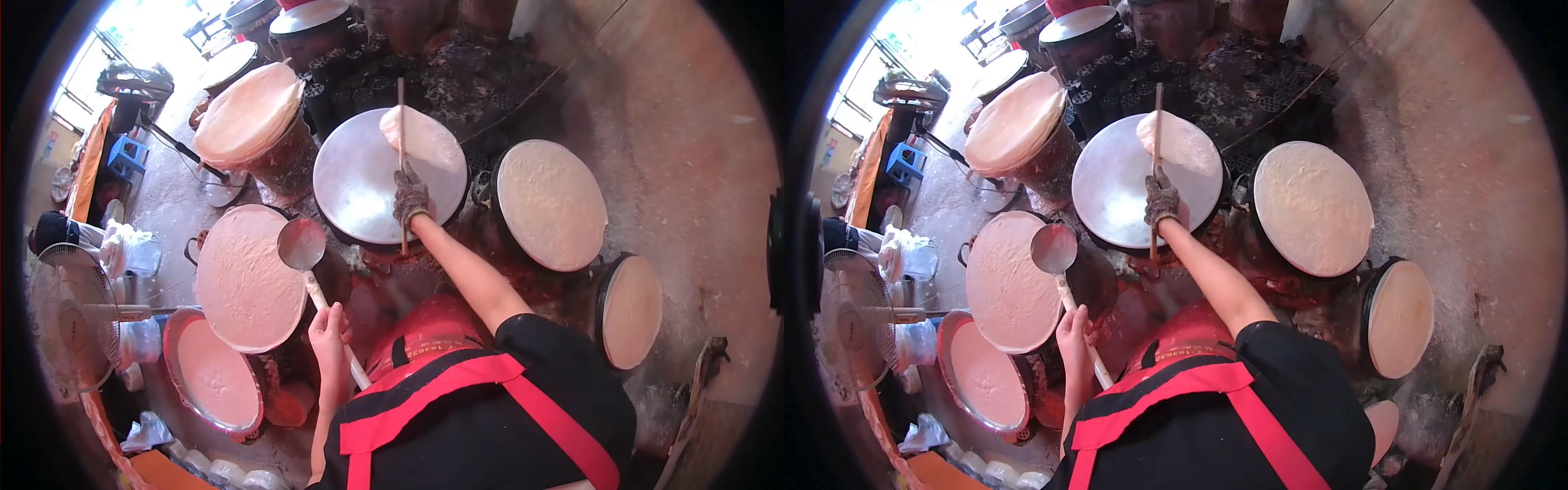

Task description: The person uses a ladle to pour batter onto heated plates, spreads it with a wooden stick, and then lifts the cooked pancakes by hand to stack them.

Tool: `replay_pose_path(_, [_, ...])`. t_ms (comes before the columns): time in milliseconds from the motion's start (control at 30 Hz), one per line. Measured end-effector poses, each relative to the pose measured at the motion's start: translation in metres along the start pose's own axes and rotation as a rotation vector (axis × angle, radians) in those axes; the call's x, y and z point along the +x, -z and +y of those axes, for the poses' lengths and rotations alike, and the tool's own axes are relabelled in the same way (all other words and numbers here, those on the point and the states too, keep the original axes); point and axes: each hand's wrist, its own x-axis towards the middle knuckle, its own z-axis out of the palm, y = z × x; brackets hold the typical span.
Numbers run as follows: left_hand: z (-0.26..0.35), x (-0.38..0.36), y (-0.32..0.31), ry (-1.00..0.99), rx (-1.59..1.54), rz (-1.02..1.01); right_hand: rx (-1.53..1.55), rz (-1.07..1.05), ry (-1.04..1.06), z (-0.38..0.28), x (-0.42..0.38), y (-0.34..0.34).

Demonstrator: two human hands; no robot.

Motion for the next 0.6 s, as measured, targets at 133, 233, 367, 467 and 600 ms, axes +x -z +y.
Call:
replay_pose_path(133, [0.003, 0.007, 0.025, 0.101, -0.093, -0.065, -0.153, -0.075, -0.154, -0.023, -0.030, 0.038])
replay_pose_path(233, [0.010, 0.009, 0.021, 0.010, -0.097, -0.066, -0.188, 0.108, 0.158, 0.016, -0.050, 0.092])
replay_pose_path(367, [0.016, 0.009, 0.024, 0.064, -0.055, -0.114, -0.347, 0.164, 0.243, 0.034, -0.050, 0.098])
replay_pose_path(467, [0.008, 0.011, 0.023, 0.083, -0.035, -0.155, -0.495, 0.087, 0.360, 0.039, -0.005, 0.064])
replay_pose_path(600, [-0.005, 0.009, 0.012, 0.091, -0.059, -0.125, -0.638, -0.090, 0.194, 0.016, 0.010, 0.030])
